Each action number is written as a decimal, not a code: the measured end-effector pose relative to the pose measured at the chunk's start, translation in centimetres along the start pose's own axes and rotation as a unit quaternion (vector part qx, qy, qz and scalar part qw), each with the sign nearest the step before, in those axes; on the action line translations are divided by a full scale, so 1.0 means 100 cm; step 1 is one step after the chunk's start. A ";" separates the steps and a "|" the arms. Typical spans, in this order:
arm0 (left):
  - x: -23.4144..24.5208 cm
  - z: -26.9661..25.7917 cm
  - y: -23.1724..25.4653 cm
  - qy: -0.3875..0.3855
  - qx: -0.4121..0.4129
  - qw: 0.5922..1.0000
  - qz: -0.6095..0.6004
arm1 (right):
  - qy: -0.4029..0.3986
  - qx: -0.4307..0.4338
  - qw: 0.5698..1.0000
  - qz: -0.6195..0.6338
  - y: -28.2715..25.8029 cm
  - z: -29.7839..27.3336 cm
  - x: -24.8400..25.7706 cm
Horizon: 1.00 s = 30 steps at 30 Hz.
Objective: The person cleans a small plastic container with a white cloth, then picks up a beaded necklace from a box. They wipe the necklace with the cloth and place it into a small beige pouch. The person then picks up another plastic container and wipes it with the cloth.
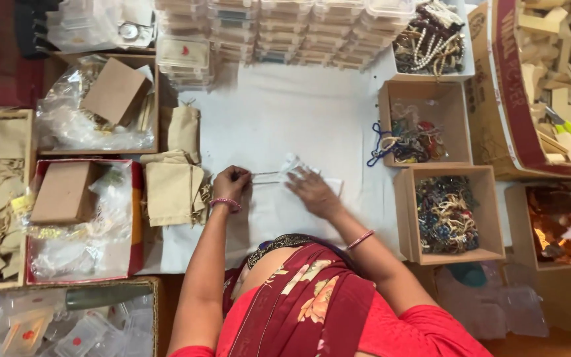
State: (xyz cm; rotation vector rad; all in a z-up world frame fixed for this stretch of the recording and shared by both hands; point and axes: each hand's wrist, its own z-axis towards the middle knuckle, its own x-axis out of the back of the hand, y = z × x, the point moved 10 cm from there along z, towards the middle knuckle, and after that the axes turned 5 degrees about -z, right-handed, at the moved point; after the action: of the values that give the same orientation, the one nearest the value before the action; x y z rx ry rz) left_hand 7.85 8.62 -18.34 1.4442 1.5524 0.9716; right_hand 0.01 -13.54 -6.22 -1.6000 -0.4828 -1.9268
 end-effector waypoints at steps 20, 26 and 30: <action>0.003 -0.004 -0.001 0.001 0.002 1.000 -0.019 | -0.003 -0.013 0.999 0.037 -0.027 0.043 -0.011; -0.003 -0.014 0.022 -0.009 -0.006 1.000 0.028 | 0.062 -0.146 0.987 0.019 0.079 -0.028 0.009; -0.013 -0.020 0.075 0.061 -0.227 0.918 0.318 | 0.080 -0.275 0.958 -0.022 0.107 -0.028 0.021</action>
State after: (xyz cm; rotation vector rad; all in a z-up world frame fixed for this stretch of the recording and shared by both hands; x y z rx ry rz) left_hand 9.00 7.74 -10.62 1.5792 0.8314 1.7009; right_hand 4.45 -23.87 -5.68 -1.7402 0.1030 -2.3384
